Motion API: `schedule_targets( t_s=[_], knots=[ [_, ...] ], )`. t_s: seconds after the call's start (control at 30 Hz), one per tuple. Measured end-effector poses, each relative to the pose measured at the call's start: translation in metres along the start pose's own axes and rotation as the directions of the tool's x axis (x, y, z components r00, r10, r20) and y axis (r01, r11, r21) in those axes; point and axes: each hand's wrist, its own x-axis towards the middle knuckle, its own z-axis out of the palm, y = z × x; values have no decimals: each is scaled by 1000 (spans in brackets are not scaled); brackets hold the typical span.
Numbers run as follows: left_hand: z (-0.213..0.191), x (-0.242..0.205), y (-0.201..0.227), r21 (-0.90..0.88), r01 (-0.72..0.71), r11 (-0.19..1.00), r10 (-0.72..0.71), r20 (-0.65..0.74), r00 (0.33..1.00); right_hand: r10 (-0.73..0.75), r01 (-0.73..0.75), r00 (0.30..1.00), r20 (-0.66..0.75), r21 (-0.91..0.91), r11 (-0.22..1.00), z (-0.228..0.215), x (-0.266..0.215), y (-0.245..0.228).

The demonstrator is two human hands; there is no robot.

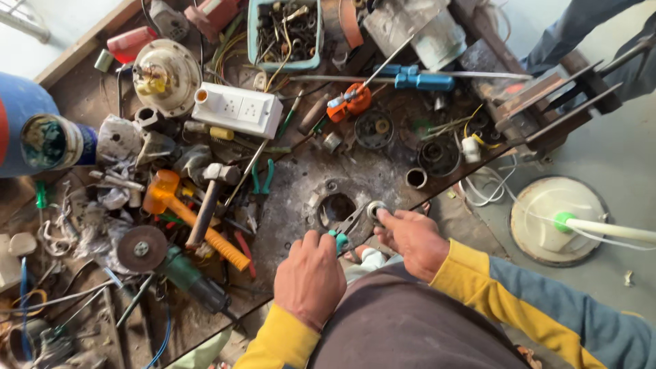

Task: The person uses an angle grinder to smooth the edges of a circular metal part, then uses pliers and a hammer to remove a small ring from a cylindrical component. The person handles the parts and tools directly on a cluttered workbench.

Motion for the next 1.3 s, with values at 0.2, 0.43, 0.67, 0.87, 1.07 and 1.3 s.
schedule_targets(
  t_s=[0.2, 0.43, 0.67, 0.87, 1.07, 1.3],
  knots=[
    [-7, 6, 5, 14, 35, 999, -36, 67, 997, 66, -65, 993, -95, 15, 998, 7, -3, -1],
    [-26, 16, 17, 130, 9, 991, -32, 175, 984, 54, -53, 997, -63, 26, 998, 5, -1, -2],
    [-40, 29, 25, 170, -52, 984, 15, 213, 977, 70, -69, 997, -27, 31, 997, 3, 3, -2],
    [-60, 37, 36, 167, 7, 986, -55, 284, 957, 115, -113, 993, -32, 46, 993, 3, 4, -1],
    [-61, 41, 37, 203, 18, 979, -83, 317, 945, 89, -88, 996, -11, 64, 994, 3, 7, 2],
    [-64, 38, 36, 175, 10, 985, -61, 285, 957, 123, -123, 992, 0, 2, 992, 3, -4, -6]
  ],
)
